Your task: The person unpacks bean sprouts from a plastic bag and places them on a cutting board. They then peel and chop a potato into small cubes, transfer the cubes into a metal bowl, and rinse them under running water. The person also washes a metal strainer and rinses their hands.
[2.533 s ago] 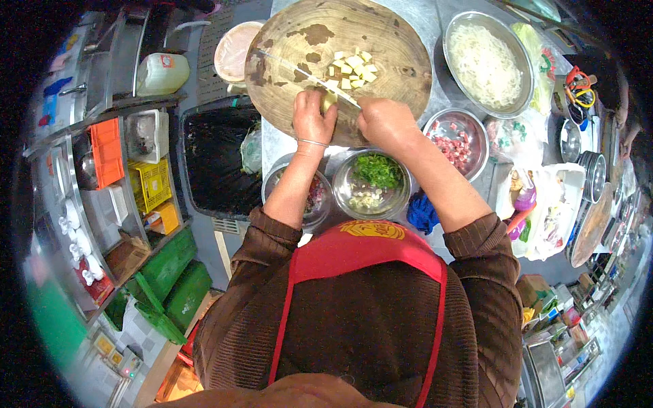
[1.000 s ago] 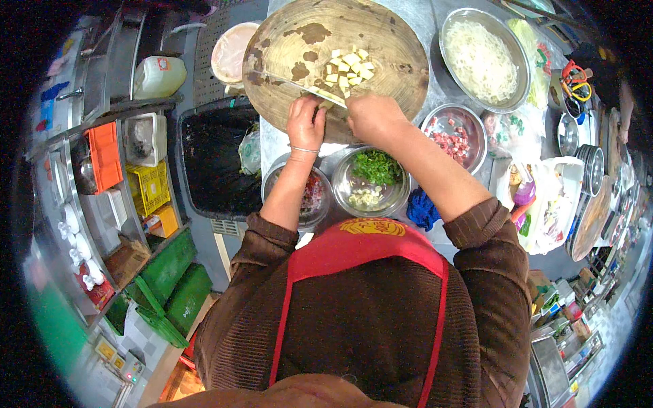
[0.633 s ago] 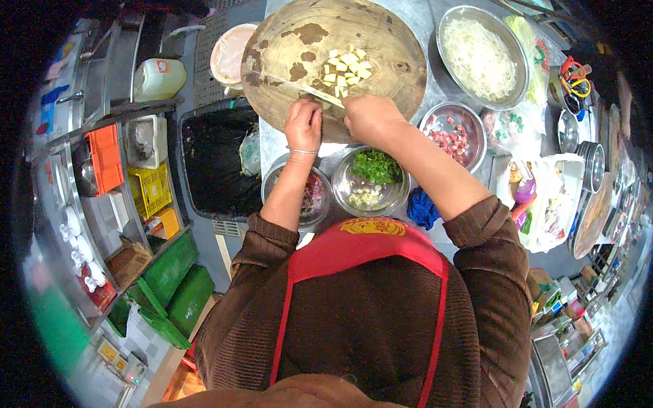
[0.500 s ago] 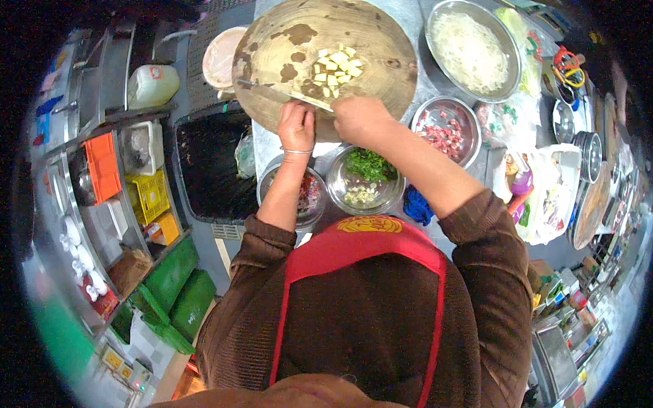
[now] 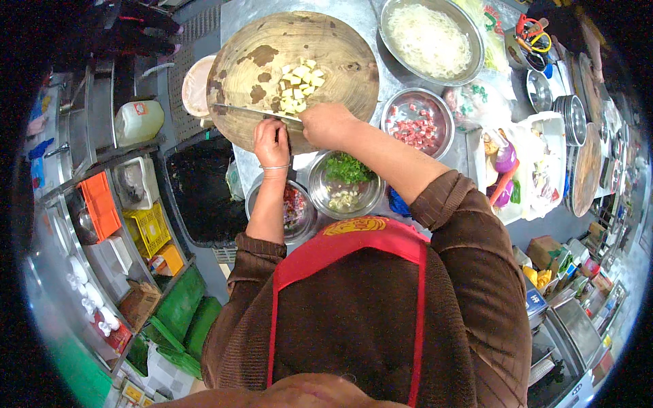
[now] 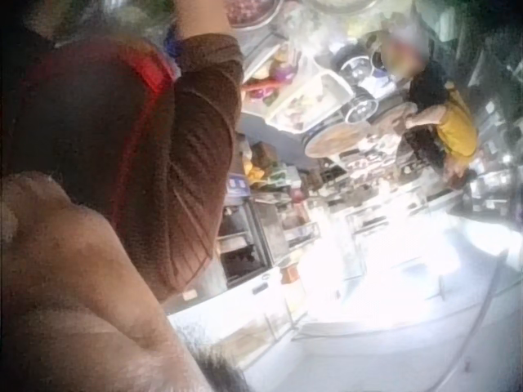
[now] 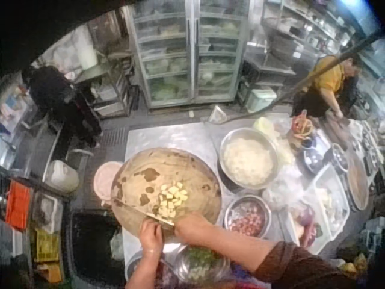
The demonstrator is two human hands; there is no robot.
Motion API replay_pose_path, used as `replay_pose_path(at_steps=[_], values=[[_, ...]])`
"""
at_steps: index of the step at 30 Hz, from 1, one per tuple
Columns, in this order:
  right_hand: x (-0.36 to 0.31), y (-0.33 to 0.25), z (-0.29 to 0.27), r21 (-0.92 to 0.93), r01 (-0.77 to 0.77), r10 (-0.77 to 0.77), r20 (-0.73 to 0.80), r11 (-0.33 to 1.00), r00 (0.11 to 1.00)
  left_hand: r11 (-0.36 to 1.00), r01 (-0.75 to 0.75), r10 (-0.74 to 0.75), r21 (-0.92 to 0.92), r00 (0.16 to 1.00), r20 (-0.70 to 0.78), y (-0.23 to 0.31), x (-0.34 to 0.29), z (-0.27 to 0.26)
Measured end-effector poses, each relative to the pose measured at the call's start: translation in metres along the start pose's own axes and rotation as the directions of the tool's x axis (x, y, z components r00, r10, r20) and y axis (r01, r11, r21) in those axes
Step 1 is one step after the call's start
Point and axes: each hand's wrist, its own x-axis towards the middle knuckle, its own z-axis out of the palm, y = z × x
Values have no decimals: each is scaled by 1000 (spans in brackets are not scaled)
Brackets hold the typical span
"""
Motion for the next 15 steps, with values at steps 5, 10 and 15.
replay_pose_path(at_steps=[5,10,15], values=[[2,12,8,172,-32,51,-107,985,993,997,26,-27,-70,1000,-14,10,2,2],[-5,24,9,352,17,66,-221,936,973,999,-25,26,-24,998,53,15,15,12],[-15,31,-1,419,-44,142,-204,907,969,989,-128,115,-69,979,-166,27,29,13]])
